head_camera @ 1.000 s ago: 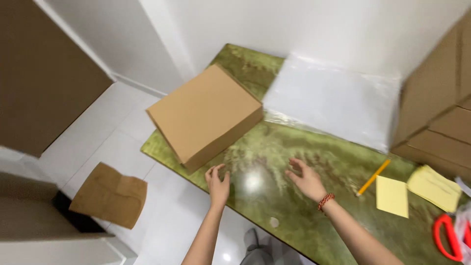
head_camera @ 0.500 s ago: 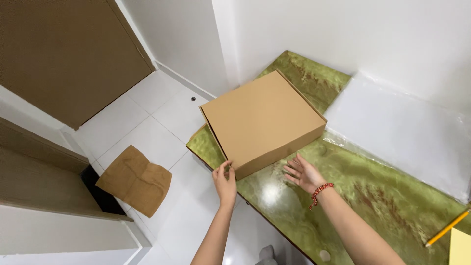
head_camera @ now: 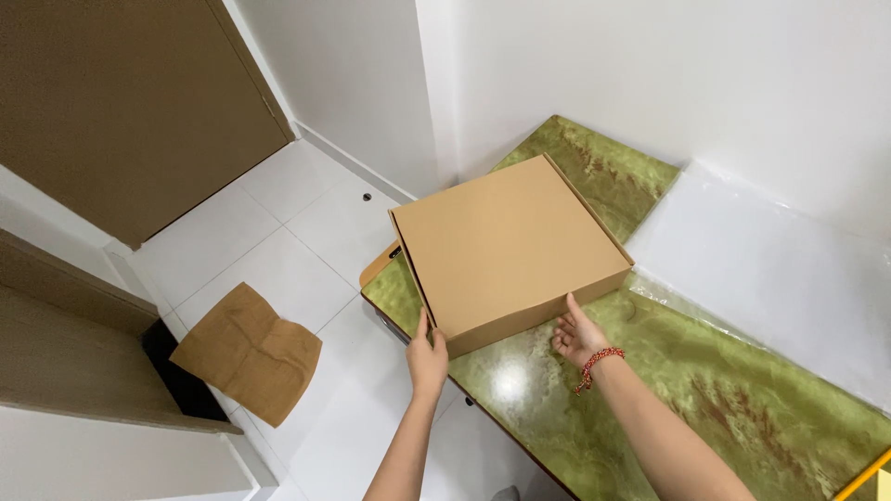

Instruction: Unpacking shirts from boxes, removing plastic packaging, and hanging them on a garment rack

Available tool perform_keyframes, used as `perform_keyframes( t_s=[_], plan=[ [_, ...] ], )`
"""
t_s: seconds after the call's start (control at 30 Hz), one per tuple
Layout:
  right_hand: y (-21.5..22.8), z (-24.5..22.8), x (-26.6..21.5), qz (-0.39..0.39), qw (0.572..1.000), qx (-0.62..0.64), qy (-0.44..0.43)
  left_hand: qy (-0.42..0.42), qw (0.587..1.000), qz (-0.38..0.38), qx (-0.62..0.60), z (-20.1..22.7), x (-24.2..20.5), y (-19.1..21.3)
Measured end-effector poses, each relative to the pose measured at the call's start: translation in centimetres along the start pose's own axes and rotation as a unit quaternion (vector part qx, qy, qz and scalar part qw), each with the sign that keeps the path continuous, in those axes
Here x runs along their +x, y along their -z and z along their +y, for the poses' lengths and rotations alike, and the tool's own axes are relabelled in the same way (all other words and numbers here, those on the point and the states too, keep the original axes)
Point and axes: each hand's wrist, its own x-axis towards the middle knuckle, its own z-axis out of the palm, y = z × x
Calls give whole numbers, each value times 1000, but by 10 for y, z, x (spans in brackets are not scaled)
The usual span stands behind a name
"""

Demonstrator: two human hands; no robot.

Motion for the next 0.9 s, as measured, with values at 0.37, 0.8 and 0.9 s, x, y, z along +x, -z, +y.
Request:
perform_keyframes(
  t_s=[0.37,0.8,0.9],
  plan=[
    [-12,13,13,-4,999,52,8,-55,993,-2,107,-16,26,14],
    [12,28,-6,36,999,-29,22,-41,994,-14,97,-25,29,24],
    [27,29,-13,40,998,-17,38,-39,993,-15,106,-17,22,26]
  ],
)
